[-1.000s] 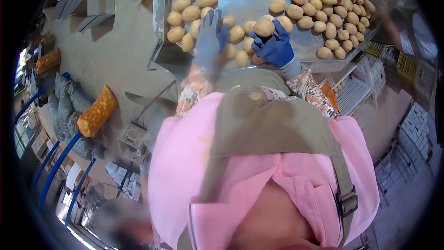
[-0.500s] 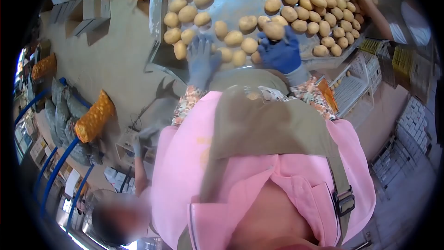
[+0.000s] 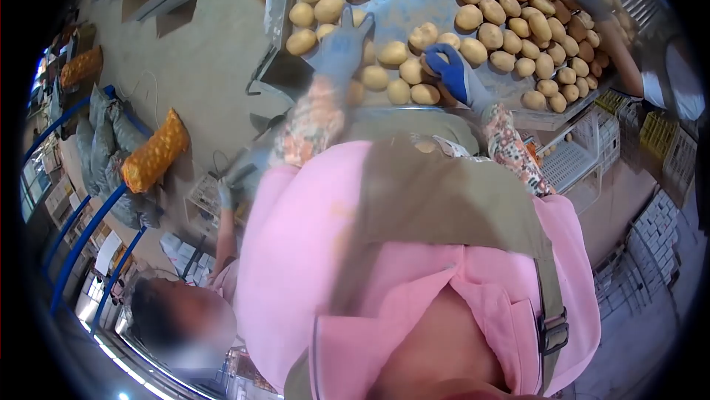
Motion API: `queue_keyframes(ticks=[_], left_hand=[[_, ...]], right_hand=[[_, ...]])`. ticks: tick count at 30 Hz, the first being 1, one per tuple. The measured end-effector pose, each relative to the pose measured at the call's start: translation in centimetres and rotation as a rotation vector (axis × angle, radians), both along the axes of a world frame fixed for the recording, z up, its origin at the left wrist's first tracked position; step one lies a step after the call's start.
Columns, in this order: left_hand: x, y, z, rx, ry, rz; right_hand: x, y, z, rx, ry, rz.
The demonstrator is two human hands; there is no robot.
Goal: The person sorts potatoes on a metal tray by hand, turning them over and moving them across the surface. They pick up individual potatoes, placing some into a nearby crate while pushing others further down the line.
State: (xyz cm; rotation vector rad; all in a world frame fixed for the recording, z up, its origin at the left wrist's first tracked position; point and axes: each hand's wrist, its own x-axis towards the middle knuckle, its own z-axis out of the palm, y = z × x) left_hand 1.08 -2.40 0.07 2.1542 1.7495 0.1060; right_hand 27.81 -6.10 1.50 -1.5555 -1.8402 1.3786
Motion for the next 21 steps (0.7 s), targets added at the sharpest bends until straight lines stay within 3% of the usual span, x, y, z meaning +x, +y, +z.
queue_keyframes(ticks=[1, 2, 4, 5, 6, 7, 8, 10, 11, 12, 13, 15, 17, 18, 20, 21], left_hand=[[0.1, 1.5, 0.1, -0.017, 0.028, -0.061], [0.3, 3.0, 0.6, -0.033, 0.056, -0.119], [0.2, 5.6, 1.8, -0.069, 0.107, -0.165], [0.0, 6.9, 1.6, -0.247, -0.059, -0.053], [-0.3, 7.7, 1.6, -0.422, -0.226, 0.057], [-0.9, 7.7, 2.2, -0.270, -0.153, -0.170], [-0.1, 6.3, 2.6, -0.638, -0.918, 0.339], [-0.1, 3.7, 0.9, -0.857, -1.577, 0.403], [0.3, 2.5, 1.4, -0.350, -1.421, 0.003], [1.1, 2.1, 1.8, -0.773, -1.241, 0.327], [2.2, 1.2, 3.2, -0.748, -1.299, 0.277], [3.7, -0.1, 5.2, -0.716, -1.361, 0.224], [4.8, -0.9, 7.4, -0.957, -1.431, 0.508], [5.1, -1.2, 9.0, -0.954, -1.435, 0.504], [5.4, -1.7, 11.5, -0.903, -1.308, 0.522], [5.0, -2.1, 11.6, -0.819, -1.188, 0.403]], right_hand=[[-0.4, 0.4, -0.5, 0.144, 0.245, 0.096], [-1.1, 0.7, 0.4, 0.149, 0.243, 0.095], [-2.2, 1.1, 3.1, -0.842, 1.102, -0.385], [-2.4, 0.9, 1.9, -0.558, 0.845, -0.295], [-1.6, 0.7, 1.2, -0.551, 0.847, -0.296], [-1.5, 0.8, 1.9, -0.706, 0.969, -0.335], [-1.4, 1.0, 2.6, -0.858, 1.091, -0.372], [-1.0, 0.5, 4.2, -0.760, 1.005, -0.422], [-1.0, -0.1, 4.8, -0.667, 1.046, -0.371], [-0.9, -0.6, 5.4, -0.580, 1.082, -0.317], [-1.0, -0.6, 6.0, -0.482, 0.923, -0.261], [-2.0, -0.5, 8.0, -0.451, 0.873, -0.261], [-1.5, -1.0, 7.7, -0.462, 0.839, -0.181], [-1.9, -0.9, 8.8, -0.458, 0.836, -0.179], [-2.5, -0.7, 11.2, -0.364, 0.534, -0.008], [-2.1, -0.6, 11.8, -0.440, 0.476, 0.070]])
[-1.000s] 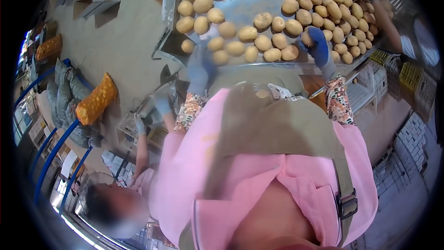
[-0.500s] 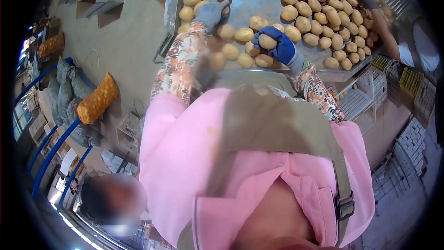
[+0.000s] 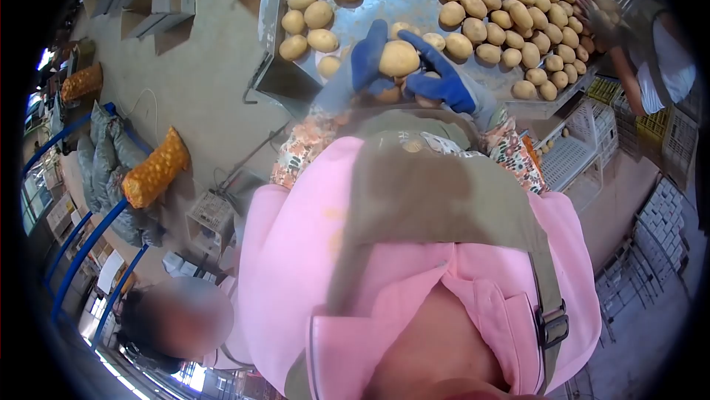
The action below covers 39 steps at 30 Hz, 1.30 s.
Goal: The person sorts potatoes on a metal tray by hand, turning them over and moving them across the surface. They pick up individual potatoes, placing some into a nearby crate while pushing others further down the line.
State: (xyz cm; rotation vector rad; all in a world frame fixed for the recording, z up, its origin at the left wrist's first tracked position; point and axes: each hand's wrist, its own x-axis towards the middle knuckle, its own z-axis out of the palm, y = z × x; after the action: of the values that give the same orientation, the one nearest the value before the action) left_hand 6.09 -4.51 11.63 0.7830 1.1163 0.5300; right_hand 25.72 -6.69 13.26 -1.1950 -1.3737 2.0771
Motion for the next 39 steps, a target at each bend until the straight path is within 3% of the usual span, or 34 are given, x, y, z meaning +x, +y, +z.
queue_keyframes(ticks=[4, 6, 7, 9, 10, 12, 13, 15, 16, 17, 19, 20, 22, 23, 25, 26, 27, 28, 29, 30, 31, 32, 33, 34, 35, 36, 37, 39], left_hand=[[0.4, -0.9, 0.0, 0.261, 0.174, -0.090], [0.7, -1.3, -0.6, -0.084, -0.278, 0.184], [0.4, -1.3, -1.0, -0.084, -0.279, 0.178], [-0.7, -0.7, -0.9, -0.090, -0.759, -0.051], [-0.4, -0.8, -0.9, -0.089, -0.758, -0.059], [1.4, -1.6, 1.6, -0.154, -0.255, 0.155], [1.8, -2.2, 2.2, -0.153, -0.254, 0.152], [2.2, -3.3, 2.8, 0.528, 0.078, -0.073], [1.6, -2.8, 1.9, 0.587, 0.119, -0.205], [1.9, -2.9, -0.4, 0.587, 0.120, -0.206], [2.6, -3.5, -4.9, 1.083, 0.373, 0.031], [2.7, -3.1, -4.1, 1.087, 0.370, 0.029], [3.1, -3.1, -1.7, 0.620, 0.202, 0.077], [3.1, -3.3, -1.9, 0.619, 0.202, 0.076], [3.0, -3.7, -2.1, 0.702, -0.131, 0.219], [2.5, -3.8, -2.3, 0.699, -0.131, 0.218], [1.3, -3.6, -2.1, 0.275, -0.058, 0.154], [0.4, -3.5, -2.0, -0.148, 0.013, 0.084], [0.1, -3.9, -2.6, -0.150, 0.005, 0.079], [-0.2, -5.0, -4.1, 0.253, 0.292, 0.082], [-0.7, -5.8, -5.5, 0.662, 0.576, 0.084], [-1.8, -6.1, -7.0, 0.692, 0.695, -0.098], [-3.1, -7.2, -8.4, 0.692, 0.689, -0.101], [-4.4, -9.0, -9.7, 0.804, 0.926, -0.305], [-5.6, -10.2, -10.6, 0.909, 1.162, -0.515], [-6.4, -10.7, -11.2, 0.722, 1.122, -0.589], [-7.5, -11.3, -12.1, 0.718, 1.122, -0.591], [-8.6, -12.2, -12.5, 0.799, 1.428, -0.448]], right_hand=[[-1.0, -1.5, -0.1, 0.128, -0.004, -0.091], [-1.1, -2.3, -0.1, 0.270, 0.070, -0.175], [-1.2, -2.6, -0.2, 0.271, 0.068, -0.181], [-1.3, -3.0, -0.3, 0.427, 0.029, -0.257], [-1.3, -3.1, -0.3, 0.431, 0.027, -0.265], [-1.0, -3.3, -0.4, 0.486, -0.168, -0.270], [-0.8, -3.2, -0.3, 0.487, -0.168, -0.273], [-0.3, -3.0, 0.3, 0.638, -0.412, -0.116], [-0.3, -3.2, 0.4, 0.637, -0.411, -0.116], [-0.4, -3.3, 0.5, 0.586, -0.392, -0.153], [-0.6, -3.4, 0.5, 0.538, -0.373, -0.195], [-0.7, -3.5, 0.3, 0.541, -0.358, -0.208], [-0.7, -4.1, -0.2, 0.535, -0.345, -0.222], [-0.8, -4.2, -0.5, 0.502, -0.266, -0.284], [-0.7, -4.0, -0.8, 0.467, -0.186, -0.345], [-0.5, -3.9, -0.9, 0.234, 0.121, -0.348], [-0.2, -3.8, -0.9, -0.005, 0.423, -0.344], [-0.2, -3.9, -1.0, -0.005, 0.418, -0.349], [-0.3, -4.3, -1.1, -0.196, 0.473, -0.489], [-0.1, -4.6, -1.2, -0.388, 0.526, -0.628], [0.2, -4.6, -1.4, -0.386, 0.520, -0.633], [0.6, -4.4, -1.6, -0.536, 0.614, -0.638], [1.0, -4.3, -1.9, -0.690, 0.707, -0.641], [1.2, -4.4, -2.2, -0.847, 0.801, -0.640], [1.5, -4.4, -2.5, -0.848, 0.798, -0.642], [1.6, -4.3, -3.0, -0.850, 0.852, -0.633], [1.7, -4.3, -3.4, -0.853, 0.907, -0.624], [2.2, -4.4, -4.1, -0.885, 0.962, -0.608]])
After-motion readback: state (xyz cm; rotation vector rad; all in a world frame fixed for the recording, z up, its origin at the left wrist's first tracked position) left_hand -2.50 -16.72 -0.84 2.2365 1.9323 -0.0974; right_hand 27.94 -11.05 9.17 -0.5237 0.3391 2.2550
